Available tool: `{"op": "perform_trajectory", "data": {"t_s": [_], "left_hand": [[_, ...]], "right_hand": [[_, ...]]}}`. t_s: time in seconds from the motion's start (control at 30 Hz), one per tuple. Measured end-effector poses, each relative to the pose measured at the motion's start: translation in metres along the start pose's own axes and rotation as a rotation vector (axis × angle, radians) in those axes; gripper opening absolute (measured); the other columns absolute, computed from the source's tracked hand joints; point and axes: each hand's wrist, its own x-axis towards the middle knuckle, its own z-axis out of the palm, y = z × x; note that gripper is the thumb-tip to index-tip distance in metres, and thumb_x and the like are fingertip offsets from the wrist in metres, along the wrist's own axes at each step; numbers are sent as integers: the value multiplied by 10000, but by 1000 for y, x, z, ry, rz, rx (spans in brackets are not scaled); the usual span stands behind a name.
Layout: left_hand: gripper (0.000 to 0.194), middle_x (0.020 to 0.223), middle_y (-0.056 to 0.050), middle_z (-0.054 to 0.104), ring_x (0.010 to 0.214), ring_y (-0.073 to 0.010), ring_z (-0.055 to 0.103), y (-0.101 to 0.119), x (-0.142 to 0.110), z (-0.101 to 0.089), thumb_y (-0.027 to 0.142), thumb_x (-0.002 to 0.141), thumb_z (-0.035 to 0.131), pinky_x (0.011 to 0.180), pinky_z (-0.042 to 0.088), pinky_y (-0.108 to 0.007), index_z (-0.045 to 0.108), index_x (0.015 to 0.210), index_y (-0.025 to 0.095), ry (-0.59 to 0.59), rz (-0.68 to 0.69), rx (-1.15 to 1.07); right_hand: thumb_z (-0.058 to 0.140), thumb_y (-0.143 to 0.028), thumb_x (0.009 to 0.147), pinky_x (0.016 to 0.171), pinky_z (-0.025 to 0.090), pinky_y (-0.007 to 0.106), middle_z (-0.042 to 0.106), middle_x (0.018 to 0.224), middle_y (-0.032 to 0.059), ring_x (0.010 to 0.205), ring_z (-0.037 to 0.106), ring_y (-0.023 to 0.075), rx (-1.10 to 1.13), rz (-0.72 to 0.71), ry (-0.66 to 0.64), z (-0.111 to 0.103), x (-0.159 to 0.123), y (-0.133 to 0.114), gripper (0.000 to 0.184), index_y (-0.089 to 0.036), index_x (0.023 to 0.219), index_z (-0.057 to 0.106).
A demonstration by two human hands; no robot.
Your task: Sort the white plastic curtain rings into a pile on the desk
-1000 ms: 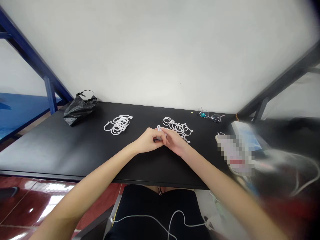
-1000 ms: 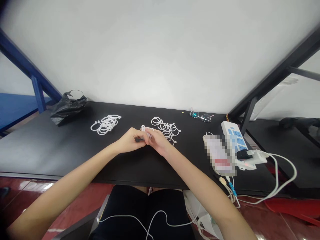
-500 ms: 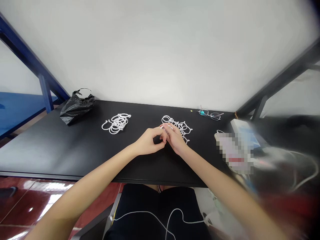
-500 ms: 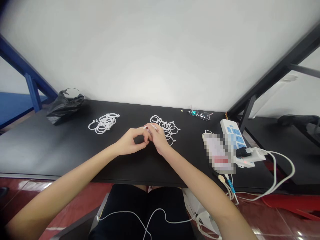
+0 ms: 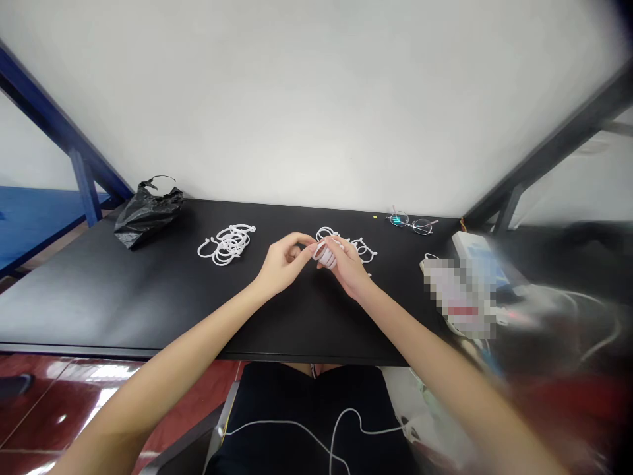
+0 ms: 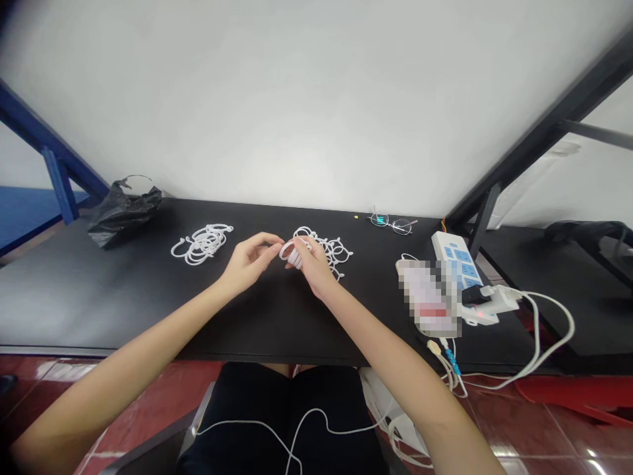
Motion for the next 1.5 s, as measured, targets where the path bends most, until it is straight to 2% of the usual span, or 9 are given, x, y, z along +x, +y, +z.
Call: {"op": "perform_trajectory", "data": {"t_s": [0.2, 0.53, 0.67, 0.8, 0.97, 1.2, 1.3, 1.4, 1.5], "left_hand": [[449, 672, -22, 618, 535, -127, 629, -7, 0, 8, 554, 864, 581, 443, 481, -200, 646, 961, 120, -374, -278, -338], [252, 1007, -125, 689, 869, -273, 721, -19, 8, -5, 309, 830, 650, 583, 566, -276, 636, 999, 123, -640, -580, -688], [401, 1159, -183, 669, 1040, -353, 673, -24, 12, -14, 380, 861, 541, 724, 570, -372, 591, 1154, 111, -796, -638, -852], [396, 1210, -171, 650, 1061, -301, 676, -20, 9, -12, 347, 924, 566, 914, 513, -441, 495, 1274, 176, -763, -565, -826], [350, 1026, -95, 689, 879, -242, 729, -17, 4, -6, 401, 904, 614, 887, 529, -422, 534, 1171, 189, -709, -497, -733], [302, 938, -87, 692, 865, -200, 713, -17, 3, -1, 380, 844, 696, 889, 548, -382, 659, 994, 120, -677, -464, -621], [282, 854, -70, 675, 841, -166, 690, -13, 3, -4, 376, 846, 693, 886, 550, -361, 694, 901, 99, -660, -463, -634], [268, 755, -42, 641, 764, -140, 660, -8, 5, -12, 359, 819, 724, 900, 543, -381, 704, 867, 96, -635, -481, -747], [277, 675, -33, 607, 669, -136, 623, -3, 8, -23, 370, 791, 740, 859, 552, -398, 693, 769, 98, -654, -483, -820]], "right_hand": [[632, -494, 815, 716, 512, 296, 685, 970, 56, 820, 619, 161, -91, -47, -20, 3, -4, 3, 306, -189, 850, 640], [563, -481, 866, 782, 468, 292, 662, 888, 10, 835, 605, 155, -289, 7, -124, 6, -11, 5, 273, -210, 859, 596], [580, -489, 856, 726, 459, 268, 634, 824, -18, 763, 578, 135, -304, 35, -174, 5, -11, 2, 274, -215, 860, 589], [596, -502, 849, 729, 476, 265, 665, 918, 0, 817, 600, 145, -239, 72, -216, 3, -10, -2, 282, -221, 864, 600], [600, -508, 851, 678, 483, 238, 672, 918, 4, 817, 614, 140, -210, 78, -224, 2, -11, -2, 282, -226, 847, 603], [600, -537, 850, 407, 350, 192, 583, 623, -56, 432, 441, 68, -249, 98, -167, 5, -11, -1, 314, -223, 878, 599], [557, -600, 856, 371, 350, 210, 543, 538, -69, 356, 424, 77, -182, 141, -257, 3, -10, -8, 390, -215, 904, 591], [587, -652, 810, 508, 485, 265, 578, 556, -33, 526, 599, 151, -60, 143, -412, -2, -6, -19, 495, -181, 956, 620], [801, -456, 688, 645, 503, 251, 690, 830, 19, 774, 651, 156, -73, 39, -392, -12, -2, -27, 465, -188, 1037, 651]]}}
